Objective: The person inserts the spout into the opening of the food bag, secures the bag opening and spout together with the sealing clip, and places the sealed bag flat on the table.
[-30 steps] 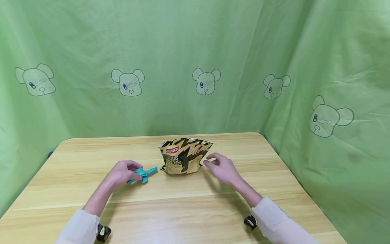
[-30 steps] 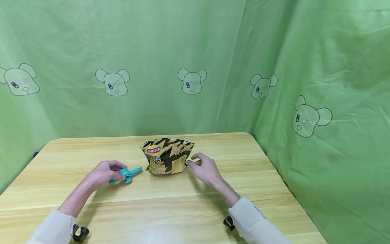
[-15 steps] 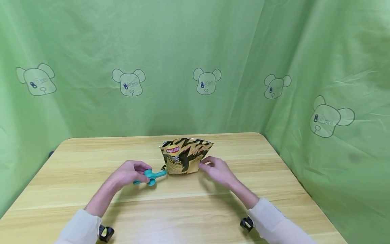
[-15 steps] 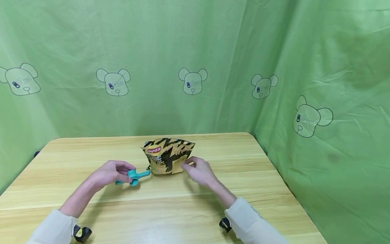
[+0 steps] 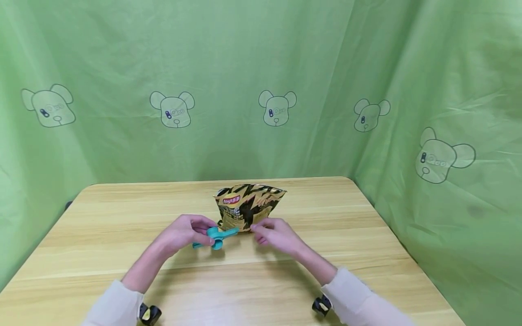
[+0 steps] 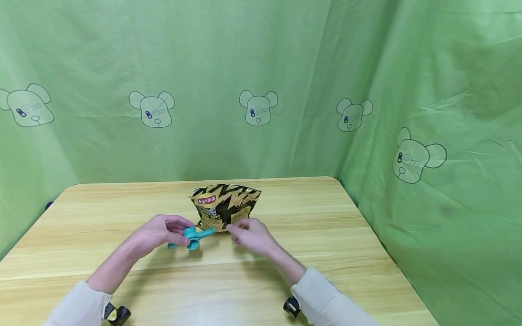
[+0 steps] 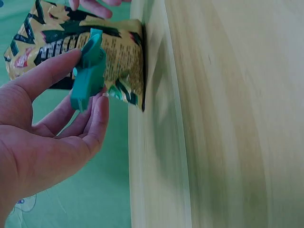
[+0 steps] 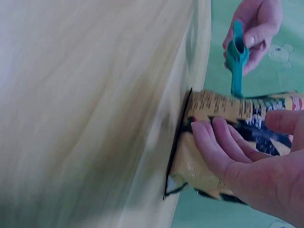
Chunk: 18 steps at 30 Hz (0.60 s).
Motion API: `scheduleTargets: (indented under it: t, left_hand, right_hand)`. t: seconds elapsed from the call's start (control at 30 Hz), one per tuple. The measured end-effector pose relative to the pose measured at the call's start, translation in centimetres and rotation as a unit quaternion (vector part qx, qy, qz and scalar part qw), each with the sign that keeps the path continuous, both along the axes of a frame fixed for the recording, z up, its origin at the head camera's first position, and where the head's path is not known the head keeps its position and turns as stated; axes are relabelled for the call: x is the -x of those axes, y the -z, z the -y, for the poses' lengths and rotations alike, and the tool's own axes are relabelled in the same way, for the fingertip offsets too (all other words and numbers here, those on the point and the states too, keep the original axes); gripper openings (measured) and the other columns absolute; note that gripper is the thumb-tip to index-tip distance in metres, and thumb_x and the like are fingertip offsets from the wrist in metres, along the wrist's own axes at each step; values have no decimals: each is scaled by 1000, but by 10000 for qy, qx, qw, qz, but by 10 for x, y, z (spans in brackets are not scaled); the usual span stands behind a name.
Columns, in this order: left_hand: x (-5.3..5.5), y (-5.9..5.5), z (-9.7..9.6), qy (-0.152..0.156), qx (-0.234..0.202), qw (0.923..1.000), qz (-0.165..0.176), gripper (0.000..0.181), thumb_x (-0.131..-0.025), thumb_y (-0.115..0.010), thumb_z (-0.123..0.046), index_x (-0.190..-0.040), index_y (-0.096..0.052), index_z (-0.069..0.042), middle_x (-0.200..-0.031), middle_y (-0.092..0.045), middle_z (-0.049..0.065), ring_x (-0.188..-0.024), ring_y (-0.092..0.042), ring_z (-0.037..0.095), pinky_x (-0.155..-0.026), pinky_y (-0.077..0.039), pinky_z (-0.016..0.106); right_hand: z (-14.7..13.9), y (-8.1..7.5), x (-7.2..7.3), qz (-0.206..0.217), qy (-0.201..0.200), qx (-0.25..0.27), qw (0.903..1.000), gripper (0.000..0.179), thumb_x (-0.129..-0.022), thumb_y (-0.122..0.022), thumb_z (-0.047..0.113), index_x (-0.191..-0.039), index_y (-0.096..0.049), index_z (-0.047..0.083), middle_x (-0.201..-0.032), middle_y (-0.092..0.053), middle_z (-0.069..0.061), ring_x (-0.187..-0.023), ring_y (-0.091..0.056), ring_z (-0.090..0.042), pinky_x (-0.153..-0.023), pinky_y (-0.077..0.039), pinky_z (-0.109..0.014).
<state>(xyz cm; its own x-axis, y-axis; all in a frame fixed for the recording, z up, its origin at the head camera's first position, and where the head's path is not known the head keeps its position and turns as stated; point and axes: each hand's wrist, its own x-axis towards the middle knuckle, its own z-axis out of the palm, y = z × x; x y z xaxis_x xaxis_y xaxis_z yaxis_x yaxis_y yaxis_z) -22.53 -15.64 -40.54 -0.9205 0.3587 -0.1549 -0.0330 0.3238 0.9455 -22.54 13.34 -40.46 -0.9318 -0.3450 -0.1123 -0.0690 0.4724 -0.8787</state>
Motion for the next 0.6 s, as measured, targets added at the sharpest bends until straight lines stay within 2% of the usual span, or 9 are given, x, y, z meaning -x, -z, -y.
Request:
scheduleTargets:
  t: [0.13,0.33,0.6]
  left_hand:
    - [-1,0,-5,60,-108,9999,50,57,-77,-85,-7,-129,-64,2,-111,-72,11,-100,-66,19,-92,-53,34]
    - [-2,-4,-13,179,-234,9996,42,57,-76,-84,-7,-128,-65,1,-113,-72,12,-102,-66,21,-91,-52,34]
    - [-5,-7,-21,245,-365,9990,60,57,-75,-83,-5,-129,-64,1,-111,-71,14,-99,-66,22,-89,-53,34]
  right_hand:
    - [8,0,-4,186,-159,324,9992,47,-101,-60,36,-119,-65,-7,-106,-72,-24,-98,-71,-36,-89,-60,-40]
    - [15,-1,-6,422,-213,646,9968,43,-102,-61,34,-117,-67,-6,-106,-72,-24,-99,-71,-37,-88,-60,-38]
    - [17,-4,-6,425,-93,1022,9938,29,-102,-58,14,-119,-65,-8,-108,-71,-27,-101,-71,-37,-88,-60,-36]
